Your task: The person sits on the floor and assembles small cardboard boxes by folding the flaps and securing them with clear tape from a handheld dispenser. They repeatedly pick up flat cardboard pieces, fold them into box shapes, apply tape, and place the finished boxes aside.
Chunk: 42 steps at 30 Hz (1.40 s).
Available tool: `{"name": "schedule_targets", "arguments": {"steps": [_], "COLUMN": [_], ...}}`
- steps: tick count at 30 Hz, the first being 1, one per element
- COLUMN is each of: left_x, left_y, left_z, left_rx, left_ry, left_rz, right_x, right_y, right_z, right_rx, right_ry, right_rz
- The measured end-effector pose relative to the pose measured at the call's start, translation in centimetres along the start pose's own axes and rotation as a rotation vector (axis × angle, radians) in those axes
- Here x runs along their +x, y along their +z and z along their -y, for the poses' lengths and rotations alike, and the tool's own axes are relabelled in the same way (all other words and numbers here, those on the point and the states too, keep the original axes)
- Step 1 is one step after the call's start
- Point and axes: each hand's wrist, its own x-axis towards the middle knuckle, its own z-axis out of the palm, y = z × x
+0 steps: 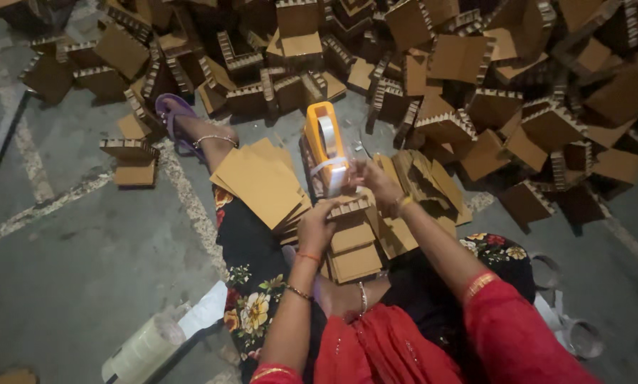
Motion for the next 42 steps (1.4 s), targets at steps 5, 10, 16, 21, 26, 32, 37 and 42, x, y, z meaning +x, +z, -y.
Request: {"name": "schedule_targets", "arguments": {"steps": [5, 10, 16, 21, 26, 32, 37, 42], "left_x": [-0.2, -0.3, 0.7, 0.6, 0.5, 0.6, 0.4, -1.8], "left_y": [0.1, 0.0, 0.3, 0.3, 0.0, 0.5, 0.3, -1.3], "left_z": [0.3, 0.4, 1.4, 2.0, 1.5, 1.8, 0.8, -2.4], "left_rx": [0.023, 0.029, 0.056, 0.013, -0.007, 0.107, 0.209, 0.217], "left_ry": [0.021, -0.069, -0.068, -0.014, -0.029, 0.061, 0.08, 0.422], "left_rz": [-0.025, 0.009, 0.05, 0.044, 0.01, 0.002, 0.019, -0.03], "right_x": [6.6, -3.5, -12.1, -6.6, -5.7, 3.0, 4.0, -3.4], "right_y": [2.4, 5.8, 5.5, 4.0, 5.4, 3.5, -0.4, -1.7], "right_z": [0.8, 3.6, -2.5, -0.1, 3.4, 2.0, -0.2, 0.1], "right_rx": [-0.901, -0.687, -0.735, -1.619, -1.16, -0.858, -0.818, -0.693], "right_ry": [-0.07, -0.029, 0.149, 0.172, -0.536, 0.288, 0.24, 0.34], "right_rz": [-0.218, -0.289, -0.338, -0.374, -0.073, 0.074, 0.236, 0.2]}}
